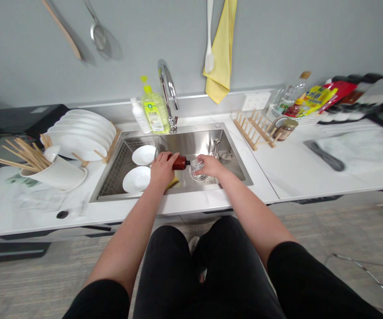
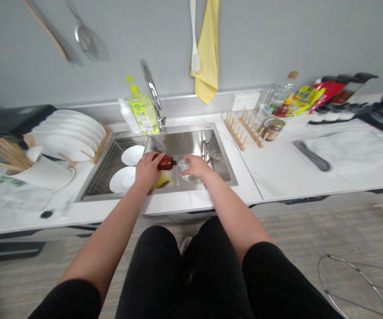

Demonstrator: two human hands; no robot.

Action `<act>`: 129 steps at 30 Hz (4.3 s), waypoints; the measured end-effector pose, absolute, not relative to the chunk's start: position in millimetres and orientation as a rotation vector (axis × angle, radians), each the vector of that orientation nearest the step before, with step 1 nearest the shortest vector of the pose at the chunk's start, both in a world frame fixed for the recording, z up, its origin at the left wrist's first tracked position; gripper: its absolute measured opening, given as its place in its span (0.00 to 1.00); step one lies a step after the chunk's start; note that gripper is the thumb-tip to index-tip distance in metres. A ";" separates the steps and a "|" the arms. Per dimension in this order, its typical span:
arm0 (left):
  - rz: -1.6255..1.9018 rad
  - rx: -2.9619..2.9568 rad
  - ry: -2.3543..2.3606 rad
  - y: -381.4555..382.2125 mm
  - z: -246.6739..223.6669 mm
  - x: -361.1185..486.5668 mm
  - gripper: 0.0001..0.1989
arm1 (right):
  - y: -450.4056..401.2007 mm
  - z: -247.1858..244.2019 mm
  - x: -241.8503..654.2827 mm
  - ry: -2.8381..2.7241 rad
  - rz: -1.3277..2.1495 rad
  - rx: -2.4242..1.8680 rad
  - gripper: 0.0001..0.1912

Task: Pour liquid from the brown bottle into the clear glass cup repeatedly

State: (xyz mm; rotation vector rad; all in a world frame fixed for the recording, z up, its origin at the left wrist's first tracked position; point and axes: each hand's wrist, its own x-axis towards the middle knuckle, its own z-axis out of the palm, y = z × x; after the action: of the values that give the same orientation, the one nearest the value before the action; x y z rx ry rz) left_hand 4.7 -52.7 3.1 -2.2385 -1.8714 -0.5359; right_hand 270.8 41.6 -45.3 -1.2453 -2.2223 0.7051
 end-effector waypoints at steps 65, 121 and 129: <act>-0.523 -2.249 -1.879 -53.4 4.2 4.9 0.36 | 40.4 -42.4 270.6 -2.239 0.684 -1.257 0.33; -0.538 -2.246 -1.884 -51.4 1.2 3.7 0.37 | 37.6 -35.9 270.6 -2.218 0.714 -1.242 0.33; -0.536 -2.238 -1.872 -51.4 1.5 4.1 0.36 | 38.7 -37.8 270.8 -2.230 0.685 -1.244 0.32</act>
State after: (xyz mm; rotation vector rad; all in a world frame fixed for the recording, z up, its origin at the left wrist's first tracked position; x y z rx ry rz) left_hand 4.1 -51.4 1.5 -2.2381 -1.8717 -0.5358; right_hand 270.8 38.7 -37.8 -1.2445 -2.2296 0.6854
